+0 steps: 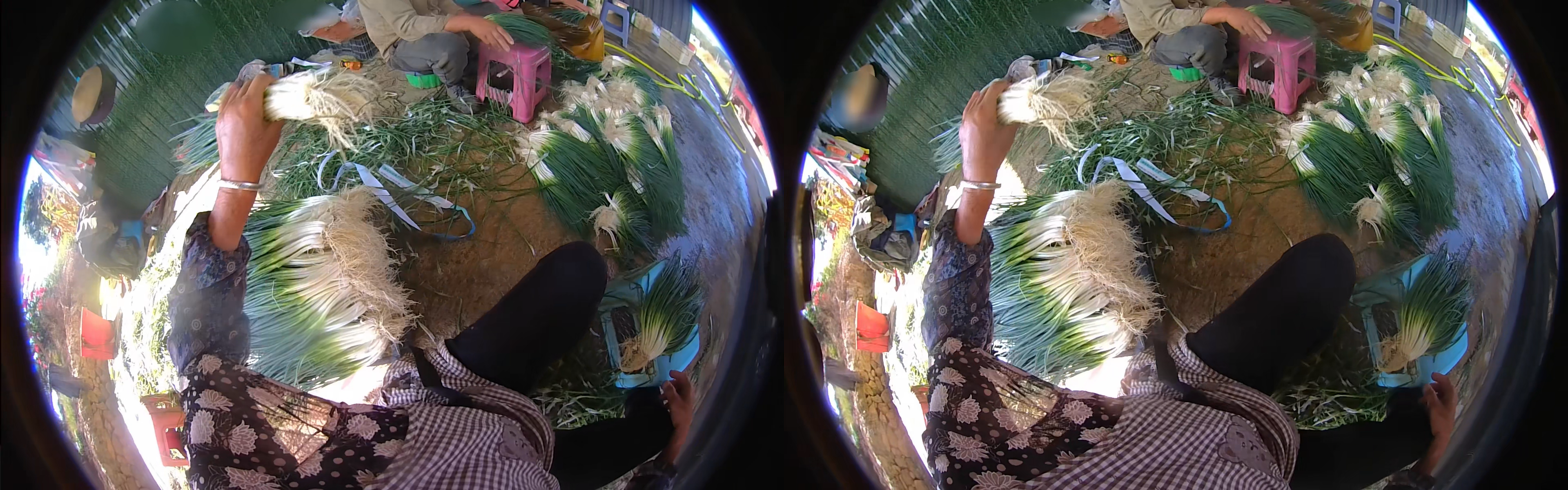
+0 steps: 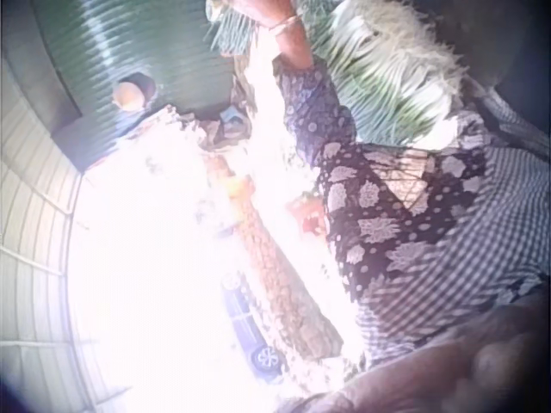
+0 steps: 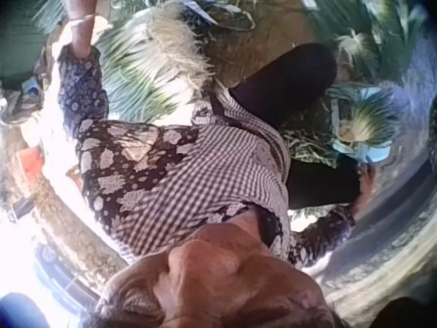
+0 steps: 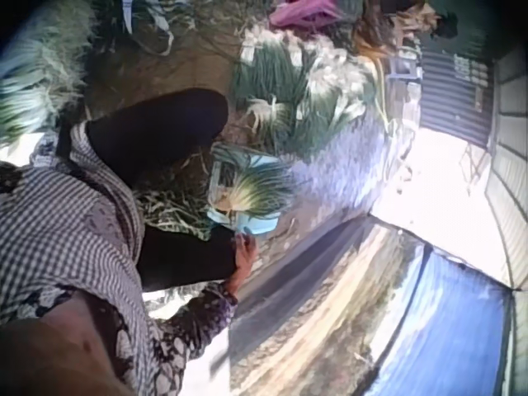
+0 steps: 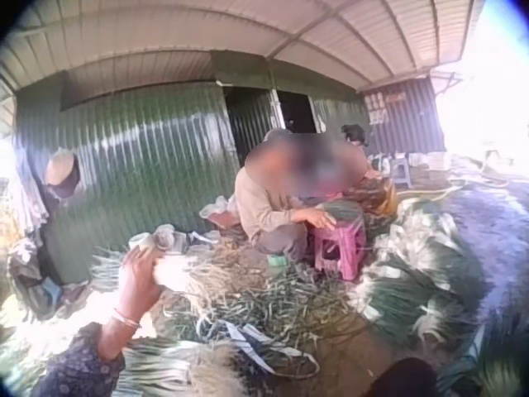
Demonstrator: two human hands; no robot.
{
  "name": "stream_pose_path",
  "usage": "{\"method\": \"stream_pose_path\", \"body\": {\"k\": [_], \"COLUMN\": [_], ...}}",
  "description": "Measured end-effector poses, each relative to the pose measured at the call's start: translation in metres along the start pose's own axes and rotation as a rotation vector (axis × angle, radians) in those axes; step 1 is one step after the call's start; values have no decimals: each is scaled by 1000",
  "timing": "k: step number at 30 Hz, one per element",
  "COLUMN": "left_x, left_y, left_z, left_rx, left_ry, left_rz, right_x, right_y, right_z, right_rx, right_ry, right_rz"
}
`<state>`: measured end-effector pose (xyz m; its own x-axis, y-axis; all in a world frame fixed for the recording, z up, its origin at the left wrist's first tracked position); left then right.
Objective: The person gathers green onions, aligns the roots, and ties them into bundles using a rubber band. The person places the finished bundles on a blue stool and repeats the process with additional bunches.
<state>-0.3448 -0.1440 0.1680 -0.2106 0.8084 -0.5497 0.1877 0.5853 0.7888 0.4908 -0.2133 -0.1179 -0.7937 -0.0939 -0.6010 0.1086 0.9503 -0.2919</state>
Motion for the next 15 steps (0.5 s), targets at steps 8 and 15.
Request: {"method": "stream_pose_path", "body": {"k": [8,15], "left_x": [31,35], "left_y": [-213,-191], "left_z": [-30,-18], "left_rx": [-410,-399], "left_ry": [-223,-235], "left_rz": [-830,-813], "right_x": [5,9], "right_y": [-8,-28], "right_z": [-4,-18], "right_rx": [60,83], "right_ry": [80,109], "right_rz": [13,49]}}
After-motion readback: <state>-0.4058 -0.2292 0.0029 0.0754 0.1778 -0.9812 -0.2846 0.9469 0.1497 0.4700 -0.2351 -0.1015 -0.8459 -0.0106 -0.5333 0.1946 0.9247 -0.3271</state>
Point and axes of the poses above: each hand's wrist, its own y-axis towards the middle knuckle, its own x-axis out of the palm, z = x × y, the point moved 4 cm from there along y, towards the middle knuckle, and after that the axes turned 4 degrees about -y, right-handed, at the moved point
